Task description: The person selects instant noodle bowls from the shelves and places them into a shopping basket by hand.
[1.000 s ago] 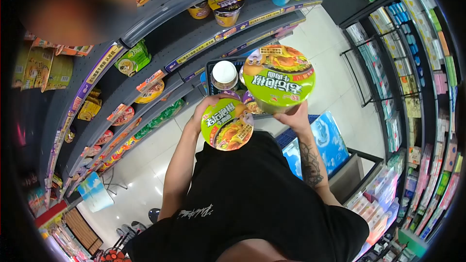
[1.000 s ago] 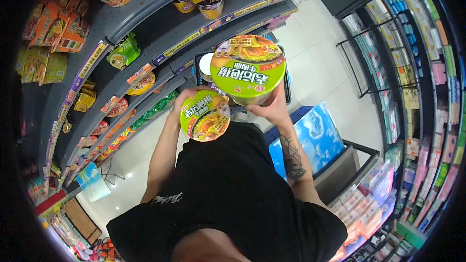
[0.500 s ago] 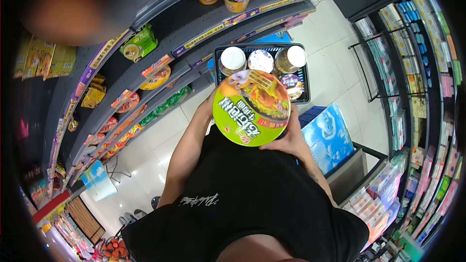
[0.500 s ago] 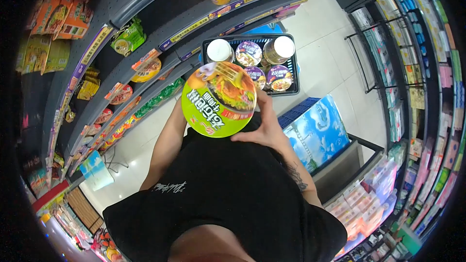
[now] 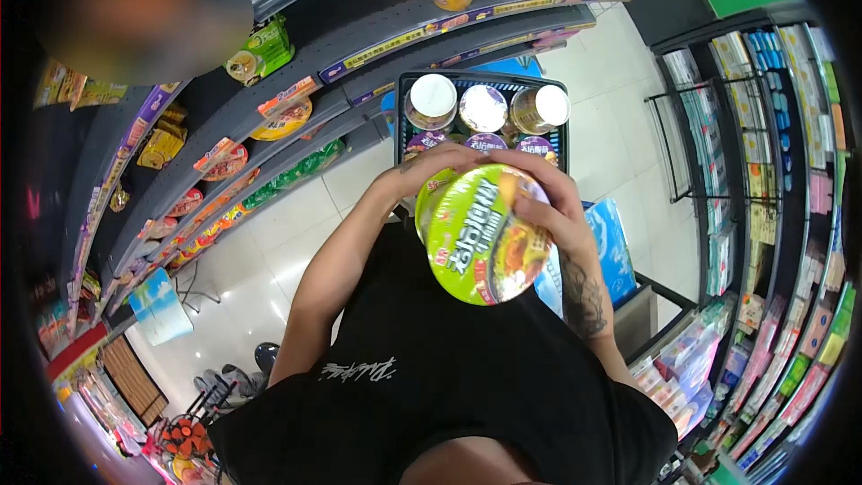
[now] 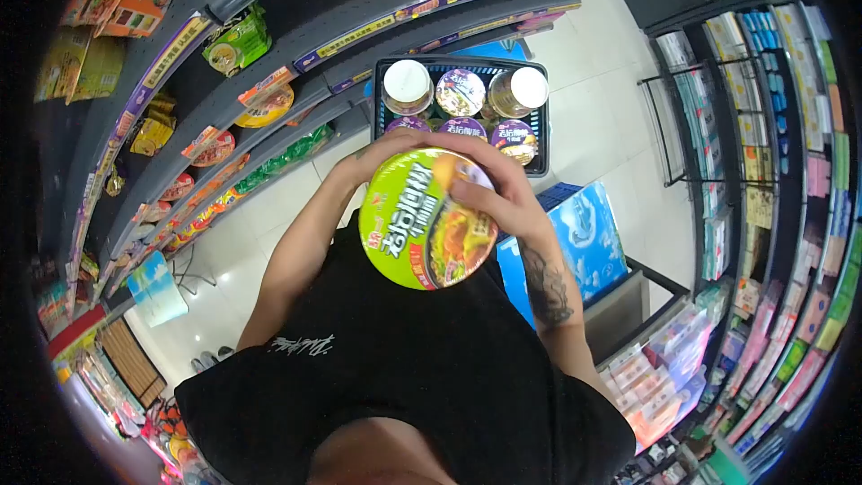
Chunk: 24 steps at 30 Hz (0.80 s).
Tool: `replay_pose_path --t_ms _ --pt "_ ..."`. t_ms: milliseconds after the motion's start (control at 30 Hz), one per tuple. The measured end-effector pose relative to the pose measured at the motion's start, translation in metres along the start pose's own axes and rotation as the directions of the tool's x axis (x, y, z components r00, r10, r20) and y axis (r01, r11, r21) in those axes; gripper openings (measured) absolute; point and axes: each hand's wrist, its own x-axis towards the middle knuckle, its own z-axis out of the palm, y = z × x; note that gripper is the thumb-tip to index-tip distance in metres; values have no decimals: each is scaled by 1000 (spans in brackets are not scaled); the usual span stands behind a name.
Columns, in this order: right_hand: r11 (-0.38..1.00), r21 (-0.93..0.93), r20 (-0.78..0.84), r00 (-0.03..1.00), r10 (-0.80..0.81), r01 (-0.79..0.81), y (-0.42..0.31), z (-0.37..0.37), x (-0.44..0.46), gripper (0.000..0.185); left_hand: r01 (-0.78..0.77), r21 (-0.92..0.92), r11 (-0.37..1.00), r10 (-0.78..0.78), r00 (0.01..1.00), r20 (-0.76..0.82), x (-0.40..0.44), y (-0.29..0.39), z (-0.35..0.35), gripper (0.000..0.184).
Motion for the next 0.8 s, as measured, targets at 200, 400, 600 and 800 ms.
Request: replay_pose_path --t_ms 200,400,600,800 --pt "992 124 -632 773 62 22 5 36 -38 59 -14 -258 966 38 995 88 -13 20 -2 43" --pt "980 162 -652 758 17 117 6 47 -28 54 -74 -23 997 71 990 -123 -14 27 4 39" --pt "982 144 -566 824 -17 120 15 66 -24 53 86 -176 981 -105 989 -101 3 -14 -15 44" --pt "996 -50 -316 945 -90 78 9 43 -37 55 33 -27 999 -33 999 -19 -17 22 -2 40"
